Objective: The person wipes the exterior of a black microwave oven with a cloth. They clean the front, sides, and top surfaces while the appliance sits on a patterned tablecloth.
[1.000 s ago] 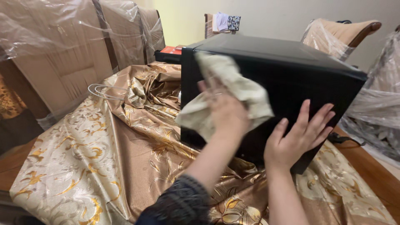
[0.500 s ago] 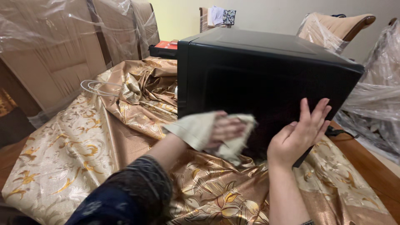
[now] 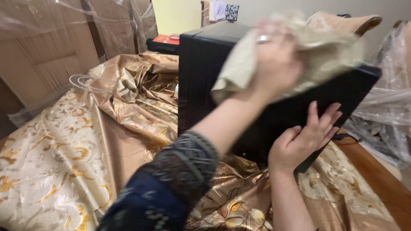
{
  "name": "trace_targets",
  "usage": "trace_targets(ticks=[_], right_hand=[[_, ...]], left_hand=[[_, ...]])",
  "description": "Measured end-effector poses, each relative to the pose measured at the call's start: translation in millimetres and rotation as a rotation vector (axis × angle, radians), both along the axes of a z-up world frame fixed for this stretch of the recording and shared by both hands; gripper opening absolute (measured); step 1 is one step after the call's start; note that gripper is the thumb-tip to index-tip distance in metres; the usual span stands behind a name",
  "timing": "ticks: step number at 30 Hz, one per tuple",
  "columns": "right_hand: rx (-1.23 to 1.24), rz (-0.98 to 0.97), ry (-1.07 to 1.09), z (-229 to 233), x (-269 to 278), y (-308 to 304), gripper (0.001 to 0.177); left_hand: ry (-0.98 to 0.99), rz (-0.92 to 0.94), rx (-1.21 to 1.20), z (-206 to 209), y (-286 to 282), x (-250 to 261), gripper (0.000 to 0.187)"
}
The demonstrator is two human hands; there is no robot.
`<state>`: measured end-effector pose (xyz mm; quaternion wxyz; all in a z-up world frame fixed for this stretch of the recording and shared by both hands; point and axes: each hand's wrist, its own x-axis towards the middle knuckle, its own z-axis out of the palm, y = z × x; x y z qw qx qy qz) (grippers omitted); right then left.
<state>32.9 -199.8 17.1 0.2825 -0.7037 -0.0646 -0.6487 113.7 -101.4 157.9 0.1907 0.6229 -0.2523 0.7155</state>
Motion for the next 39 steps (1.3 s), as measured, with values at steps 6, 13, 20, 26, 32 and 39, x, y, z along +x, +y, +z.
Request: trace_targets(ticks=[6, 13, 20, 26, 32, 39], right_hand=[[-0.003, 0.004, -0.006, -3, 9, -7, 0.052], [-0.049, -0.004, 0.021, -6, 2, -14, 0.066], [-0.037, 0.047, -0.004, -2, -6, -5, 0.068], [0.01, 0.041, -0.013, -3, 0, 2, 0.07], [0.04, -0.002, -0.027, -3, 6, 7, 0.071], [-0.011, -0.089, 0.01, -28, 31, -19, 0.07]], left_hand=[[0.115, -0.189, 0.25, 6, -94, 0, 0.025], [-0.077, -0.208, 0.395, 10, 10, -17, 0.035], [0.036, 0.012, 0.256, -6, 170, -31, 0.035], [0.017, 0.32, -0.068, -19, 160, -22, 0.031], [0.053, 0.245, -0.224, -28, 65, -18, 0.057], [0.158, 0.144, 0.322, -60, -9, -38, 0.058]])
